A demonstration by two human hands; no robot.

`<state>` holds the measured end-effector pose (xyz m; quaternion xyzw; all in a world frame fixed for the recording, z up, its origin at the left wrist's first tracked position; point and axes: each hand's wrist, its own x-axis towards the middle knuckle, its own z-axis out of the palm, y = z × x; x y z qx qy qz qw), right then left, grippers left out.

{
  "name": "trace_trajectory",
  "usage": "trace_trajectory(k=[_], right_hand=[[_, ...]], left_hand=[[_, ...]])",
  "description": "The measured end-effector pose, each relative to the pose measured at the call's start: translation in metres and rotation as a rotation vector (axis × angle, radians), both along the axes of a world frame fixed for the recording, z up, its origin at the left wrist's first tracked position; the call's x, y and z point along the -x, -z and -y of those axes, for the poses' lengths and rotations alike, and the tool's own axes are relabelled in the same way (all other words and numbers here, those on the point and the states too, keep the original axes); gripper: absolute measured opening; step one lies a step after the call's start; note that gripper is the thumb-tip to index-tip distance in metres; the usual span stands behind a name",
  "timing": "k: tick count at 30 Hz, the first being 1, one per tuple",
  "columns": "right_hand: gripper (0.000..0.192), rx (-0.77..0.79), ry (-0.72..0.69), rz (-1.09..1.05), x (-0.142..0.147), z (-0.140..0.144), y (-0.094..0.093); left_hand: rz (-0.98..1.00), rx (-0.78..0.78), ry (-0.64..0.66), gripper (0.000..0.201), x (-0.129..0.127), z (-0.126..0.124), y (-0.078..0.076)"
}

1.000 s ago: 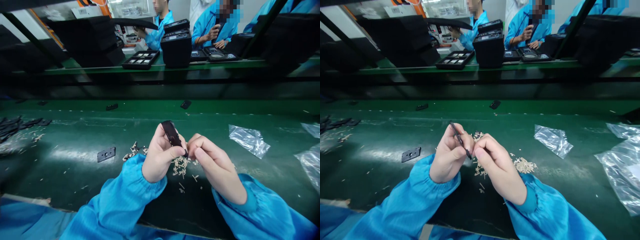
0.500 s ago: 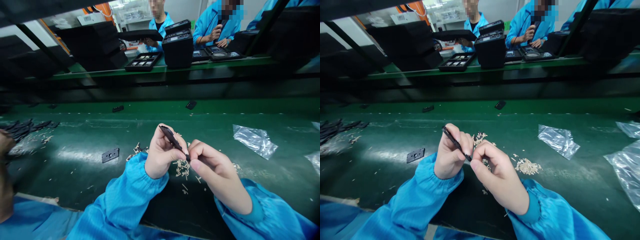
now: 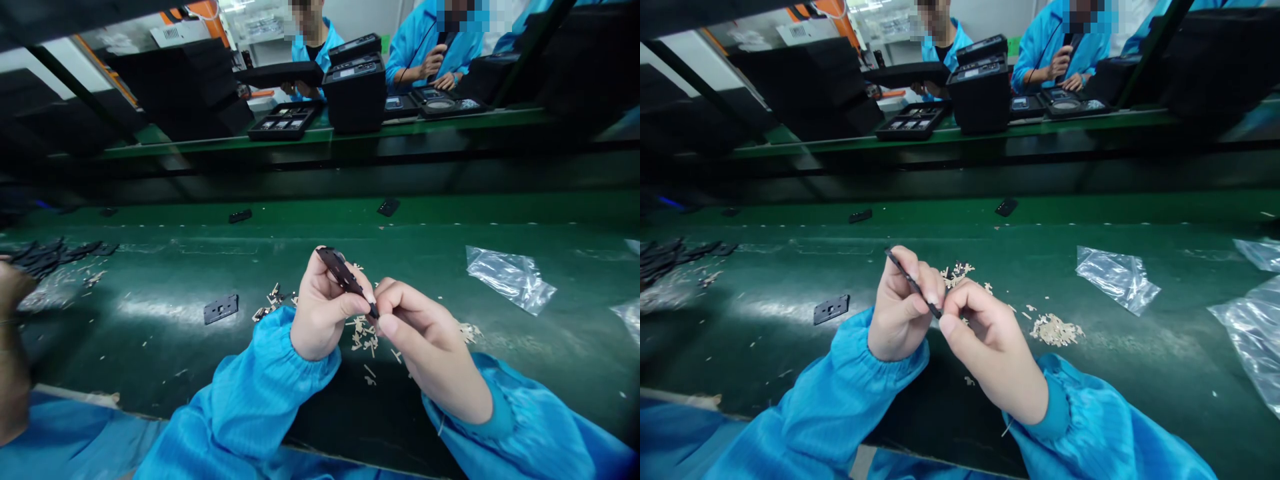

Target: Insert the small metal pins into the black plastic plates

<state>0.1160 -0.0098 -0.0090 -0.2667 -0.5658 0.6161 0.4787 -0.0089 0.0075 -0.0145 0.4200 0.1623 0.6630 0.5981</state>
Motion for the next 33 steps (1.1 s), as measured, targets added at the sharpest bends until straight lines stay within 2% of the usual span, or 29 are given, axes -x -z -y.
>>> trace_trajectory(k=[6,17,33], right_hand=[[0.013,0.061,-0.017,-0.046,0.0006,0.0,0.0016],[0.012,0.082,-0.009,-0.059,0.0007,-0.0021,0.001],[0.014,0.116,0.039,-0.063,0.0055,-0.0035,0.0055]], left_hand=[[0.011,0.082,0.005,0.026,-0.0007,0.0022,-0.0012],[0.002,0.22,0.035,0.025,-0.003,0.0044,-0.0055],[-0.008,0.31,-0.055,0.028,-0.0063,0.007,-0.0033]])
